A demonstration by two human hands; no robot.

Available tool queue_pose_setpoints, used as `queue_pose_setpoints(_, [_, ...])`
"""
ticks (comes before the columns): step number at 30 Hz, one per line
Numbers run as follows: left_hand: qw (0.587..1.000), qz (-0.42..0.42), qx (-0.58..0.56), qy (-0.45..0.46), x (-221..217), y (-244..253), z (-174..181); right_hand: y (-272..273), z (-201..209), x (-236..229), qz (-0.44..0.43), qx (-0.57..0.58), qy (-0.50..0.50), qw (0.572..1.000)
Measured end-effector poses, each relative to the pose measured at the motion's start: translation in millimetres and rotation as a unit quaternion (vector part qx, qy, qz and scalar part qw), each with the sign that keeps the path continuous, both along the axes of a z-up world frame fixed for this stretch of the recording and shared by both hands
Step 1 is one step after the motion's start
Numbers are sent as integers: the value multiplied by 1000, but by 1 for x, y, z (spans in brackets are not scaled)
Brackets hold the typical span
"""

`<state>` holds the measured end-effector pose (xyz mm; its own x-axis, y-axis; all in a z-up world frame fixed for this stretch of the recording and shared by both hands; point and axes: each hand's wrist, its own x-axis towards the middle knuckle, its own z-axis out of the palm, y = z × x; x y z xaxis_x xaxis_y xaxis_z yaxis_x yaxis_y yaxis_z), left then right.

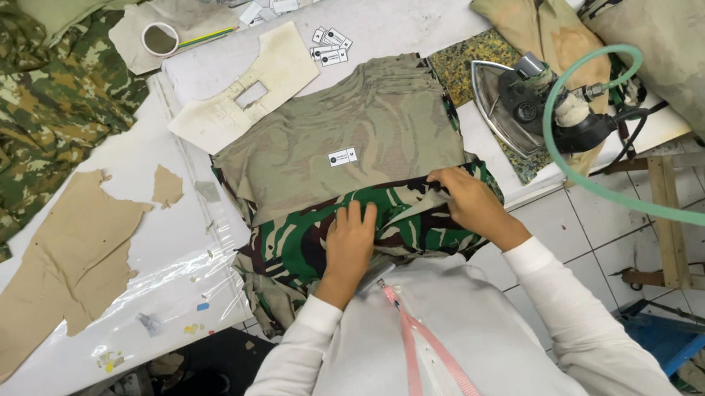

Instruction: The person irons a stack of camouflage-patterned shirts on a white table. They place a white template on the shirt, position a small tag, and use a steam iron to press the area. The person repeats this process for multiple shirts, adjusting the fabric and template between each ironing action.

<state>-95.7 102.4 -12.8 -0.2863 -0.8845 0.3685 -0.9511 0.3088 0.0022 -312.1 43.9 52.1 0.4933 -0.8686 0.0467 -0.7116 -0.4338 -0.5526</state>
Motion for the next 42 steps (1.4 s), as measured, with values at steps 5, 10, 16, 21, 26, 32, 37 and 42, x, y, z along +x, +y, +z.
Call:
queue_pose_setpoints(5, [998,60,19,-6,34,21,31,-2,-17,-31,-36,-130,61,989])
queue_pose_setpoints(10, [970,115,144,161,83,41,54,-4,13,-43,-43,16,-63,997])
queue_pose_setpoints(16, [847,81,276,447,126,-2,75,-50,30,-41,11,80,-189,979])
queue_pose_setpoints(21, [791,156,306,506,145,-99,29,-145,-30,-1,-27,18,-224,974])
queue_pose_setpoints(26, [793,260,353,423,141,-160,-40,-175,-80,38,-67,32,9,997])
queue_pose_setpoints(32, [846,267,255,384,88,-158,-5,-161,-75,54,-94,-41,133,986])
queue_pose_setpoints(37, [987,151,9,57,33,-139,22,-151,-65,53,-152,-127,142,970])
queue_pose_setpoints(42, [890,62,380,244,-2,-120,6,-152,-91,51,-99,-274,211,933])
